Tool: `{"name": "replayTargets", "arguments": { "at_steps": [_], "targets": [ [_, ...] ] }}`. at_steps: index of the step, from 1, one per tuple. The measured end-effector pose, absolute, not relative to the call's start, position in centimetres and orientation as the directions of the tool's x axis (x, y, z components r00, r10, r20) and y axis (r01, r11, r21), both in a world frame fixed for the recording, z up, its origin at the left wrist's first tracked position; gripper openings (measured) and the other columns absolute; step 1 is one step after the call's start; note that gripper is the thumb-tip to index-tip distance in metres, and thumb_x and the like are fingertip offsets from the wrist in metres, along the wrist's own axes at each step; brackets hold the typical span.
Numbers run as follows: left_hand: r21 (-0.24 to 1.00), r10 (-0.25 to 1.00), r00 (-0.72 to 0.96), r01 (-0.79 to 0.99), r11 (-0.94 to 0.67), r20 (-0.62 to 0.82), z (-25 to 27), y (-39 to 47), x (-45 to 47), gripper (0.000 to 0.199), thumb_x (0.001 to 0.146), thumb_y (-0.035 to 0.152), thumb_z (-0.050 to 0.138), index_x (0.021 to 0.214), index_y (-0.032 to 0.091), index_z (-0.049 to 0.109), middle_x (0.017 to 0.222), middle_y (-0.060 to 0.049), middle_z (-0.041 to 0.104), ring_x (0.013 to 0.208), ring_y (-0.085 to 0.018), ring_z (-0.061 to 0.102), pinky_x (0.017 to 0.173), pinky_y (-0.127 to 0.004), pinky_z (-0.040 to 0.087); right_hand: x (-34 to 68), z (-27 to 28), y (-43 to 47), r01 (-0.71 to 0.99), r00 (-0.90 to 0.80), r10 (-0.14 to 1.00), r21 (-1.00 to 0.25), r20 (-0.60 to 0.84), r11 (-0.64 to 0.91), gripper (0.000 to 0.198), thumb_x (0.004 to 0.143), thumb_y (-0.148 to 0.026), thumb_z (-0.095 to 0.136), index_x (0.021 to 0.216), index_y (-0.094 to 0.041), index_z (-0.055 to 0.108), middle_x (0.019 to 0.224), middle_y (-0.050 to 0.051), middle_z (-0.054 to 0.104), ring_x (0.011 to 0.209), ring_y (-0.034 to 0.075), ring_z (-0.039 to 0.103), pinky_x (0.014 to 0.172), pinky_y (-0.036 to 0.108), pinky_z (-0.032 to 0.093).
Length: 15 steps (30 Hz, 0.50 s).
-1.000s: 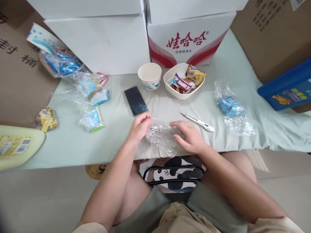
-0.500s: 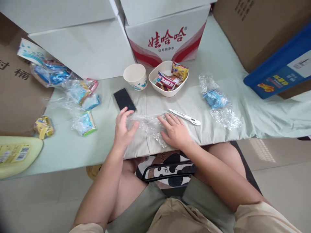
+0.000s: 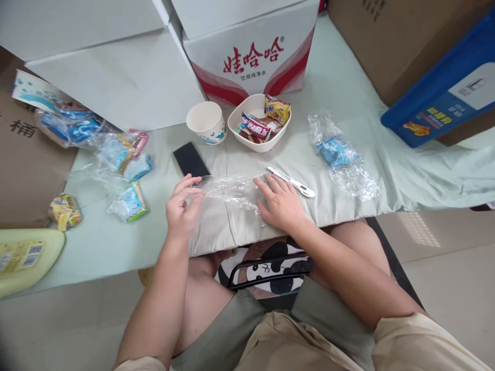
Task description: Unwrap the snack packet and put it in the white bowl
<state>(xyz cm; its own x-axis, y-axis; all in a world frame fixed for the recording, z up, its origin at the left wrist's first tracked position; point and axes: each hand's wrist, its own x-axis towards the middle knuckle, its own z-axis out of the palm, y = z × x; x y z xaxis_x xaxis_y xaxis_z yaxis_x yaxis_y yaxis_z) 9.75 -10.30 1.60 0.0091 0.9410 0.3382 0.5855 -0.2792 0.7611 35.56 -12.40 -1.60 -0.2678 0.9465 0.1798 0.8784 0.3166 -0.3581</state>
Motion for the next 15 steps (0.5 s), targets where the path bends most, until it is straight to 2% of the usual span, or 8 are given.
{"name": "replayTargets", "arguments": {
  "at_steps": [3,7,11,15],
  "targets": [
    [0.84,0.918,-0.131,0.467,-0.276,0.374,1.6,-10.3,9.4,0.016,0.083,0.032,0.06,0.072,0.022,0.065,0.104,-0.005,0.072,0.126,-0.026,0.058,0.114,-0.047,0.041,35.4,-1.6,-12.4,0.882,-0.266,0.949,-0.354,0.171,0.311,0.053,0.093,-0.034,0.052,0.144,-0.023,0.051,0.148,0.014,0.054,0.138,0.037,0.047,0.109,0.058,0.043],
    [0.927,0.943,-0.201,0.322,-0.191,0.264,1.6,-10.4,9.9,0.015,0.082,0.03,0.059,0.07,0.022,0.063,0.08,-0.003,0.07,0.093,-0.021,0.068,0.097,-0.038,0.051,35.6,-1.2,-12.2,0.848,-0.26,0.946,-0.422,0.195,0.32,0.047,0.092,-0.033,0.05,0.138,-0.023,0.055,0.14,0.013,0.06,0.132,0.036,0.053,0.107,0.057,0.045],
    [0.913,0.968,-0.177,0.396,-0.098,0.18,1.9,-10.7,10.1,0.016,0.081,0.028,0.056,0.072,0.02,0.066,0.077,-0.002,0.071,0.081,-0.018,0.067,0.082,-0.03,0.051,36.6,-0.5,-11.7,0.817,-0.2,0.937,-0.479,0.286,0.321,0.036,0.094,-0.028,0.045,0.126,-0.022,0.061,0.125,0.014,0.066,0.116,0.033,0.061,0.101,0.053,0.048],
    [0.877,0.976,-0.112,0.467,-0.112,0.185,2.1,-10.9,10.1,0.016,0.08,0.027,0.056,0.073,0.02,0.068,0.077,-0.002,0.072,0.08,-0.018,0.067,0.08,-0.028,0.05,37.9,-0.2,-11.1,0.856,-0.078,0.934,-0.457,0.347,0.242,0.034,0.093,-0.027,0.048,0.122,-0.021,0.063,0.127,0.016,0.062,0.117,0.035,0.058,0.103,0.055,0.044]
  ]
}}
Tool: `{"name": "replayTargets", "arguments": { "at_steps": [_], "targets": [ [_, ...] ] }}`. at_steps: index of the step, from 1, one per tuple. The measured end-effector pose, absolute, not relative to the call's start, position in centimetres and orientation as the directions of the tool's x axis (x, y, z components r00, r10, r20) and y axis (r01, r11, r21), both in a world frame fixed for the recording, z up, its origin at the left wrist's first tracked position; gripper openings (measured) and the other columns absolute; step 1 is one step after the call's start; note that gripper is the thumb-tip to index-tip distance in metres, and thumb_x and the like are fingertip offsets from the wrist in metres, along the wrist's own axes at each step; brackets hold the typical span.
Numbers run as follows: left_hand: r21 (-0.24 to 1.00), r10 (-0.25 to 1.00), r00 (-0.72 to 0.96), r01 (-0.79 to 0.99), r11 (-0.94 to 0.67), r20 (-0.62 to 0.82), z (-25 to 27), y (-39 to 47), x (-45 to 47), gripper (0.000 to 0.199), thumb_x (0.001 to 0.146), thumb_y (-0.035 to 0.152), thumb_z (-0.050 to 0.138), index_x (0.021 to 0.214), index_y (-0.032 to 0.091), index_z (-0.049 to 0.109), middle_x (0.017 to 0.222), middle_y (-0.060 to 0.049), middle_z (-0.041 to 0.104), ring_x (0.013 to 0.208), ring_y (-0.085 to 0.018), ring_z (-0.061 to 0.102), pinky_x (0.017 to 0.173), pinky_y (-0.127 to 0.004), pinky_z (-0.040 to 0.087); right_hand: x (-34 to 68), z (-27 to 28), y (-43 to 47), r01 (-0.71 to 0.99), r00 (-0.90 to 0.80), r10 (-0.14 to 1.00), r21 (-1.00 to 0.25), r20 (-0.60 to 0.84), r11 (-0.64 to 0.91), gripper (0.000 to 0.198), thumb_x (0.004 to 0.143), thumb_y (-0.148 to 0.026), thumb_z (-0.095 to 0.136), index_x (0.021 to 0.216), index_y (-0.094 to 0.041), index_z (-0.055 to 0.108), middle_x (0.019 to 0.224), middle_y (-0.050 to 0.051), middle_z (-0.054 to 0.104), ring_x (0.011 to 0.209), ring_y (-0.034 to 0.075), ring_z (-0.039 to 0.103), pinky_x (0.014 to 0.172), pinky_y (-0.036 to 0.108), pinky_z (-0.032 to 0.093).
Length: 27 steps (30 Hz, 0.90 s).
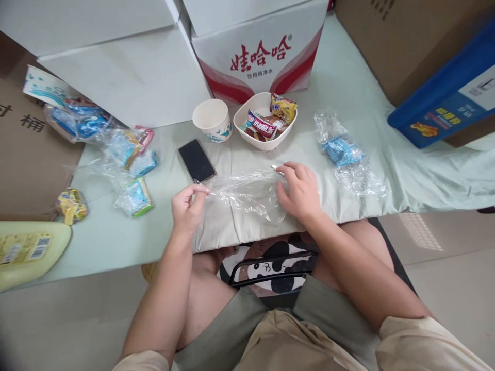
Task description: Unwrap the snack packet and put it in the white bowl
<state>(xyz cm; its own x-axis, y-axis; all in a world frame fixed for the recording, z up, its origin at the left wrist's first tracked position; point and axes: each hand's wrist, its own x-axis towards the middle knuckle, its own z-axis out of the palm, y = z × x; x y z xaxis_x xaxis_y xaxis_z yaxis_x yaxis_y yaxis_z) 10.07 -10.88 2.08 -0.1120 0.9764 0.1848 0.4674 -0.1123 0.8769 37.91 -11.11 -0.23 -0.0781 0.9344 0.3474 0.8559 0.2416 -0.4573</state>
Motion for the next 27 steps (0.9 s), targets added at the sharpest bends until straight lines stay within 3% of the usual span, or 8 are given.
{"name": "replayTargets", "arguments": {
  "at_steps": [9,14,20,27],
  "targets": [
    [0.866,0.975,-0.093,0.482,-0.132,0.201,1.7,-10.7,10.1,0.016,0.079,0.026,0.057,0.071,0.019,0.068,0.075,-0.001,0.073,0.077,-0.018,0.067,0.076,-0.028,0.05,38.1,-1.2,-10.8,0.838,-0.108,0.905,-0.452,0.411,0.306,0.028,0.09,-0.022,0.051,0.114,-0.017,0.064,0.115,0.015,0.067,0.107,0.032,0.062,0.095,0.049,0.048],
    [0.902,0.97,-0.171,0.423,-0.087,0.174,1.6,-10.5,9.9,0.017,0.078,0.028,0.057,0.07,0.019,0.068,0.072,-0.001,0.071,0.074,-0.017,0.065,0.073,-0.028,0.049,38.4,-1.1,-10.6,0.83,-0.095,0.897,-0.463,0.431,0.31,0.029,0.088,-0.019,0.05,0.114,-0.019,0.063,0.115,0.014,0.066,0.106,0.031,0.062,0.094,0.047,0.048],
    [0.929,0.935,-0.306,0.364,-0.058,0.178,1.4,-10.1,9.7,0.017,0.077,0.027,0.055,0.064,0.019,0.063,0.064,0.0,0.065,0.068,-0.015,0.06,0.065,-0.026,0.047,39.0,-1.3,-10.7,0.877,-0.087,0.933,-0.417,0.35,0.238,0.042,0.076,-0.011,0.048,0.114,-0.019,0.063,0.108,0.013,0.064,0.097,0.03,0.059,0.088,0.046,0.047],
    [0.931,0.939,-0.298,0.36,-0.056,0.171,1.4,-10.1,9.8,0.016,0.077,0.026,0.054,0.065,0.019,0.062,0.065,0.0,0.064,0.069,-0.015,0.059,0.064,-0.025,0.046,39.2,-1.7,-10.8,0.921,-0.074,0.945,-0.342,0.317,0.187,0.041,0.079,-0.014,0.05,0.117,-0.017,0.064,0.109,0.016,0.06,0.098,0.032,0.055,0.089,0.048,0.045]
  ]
}}
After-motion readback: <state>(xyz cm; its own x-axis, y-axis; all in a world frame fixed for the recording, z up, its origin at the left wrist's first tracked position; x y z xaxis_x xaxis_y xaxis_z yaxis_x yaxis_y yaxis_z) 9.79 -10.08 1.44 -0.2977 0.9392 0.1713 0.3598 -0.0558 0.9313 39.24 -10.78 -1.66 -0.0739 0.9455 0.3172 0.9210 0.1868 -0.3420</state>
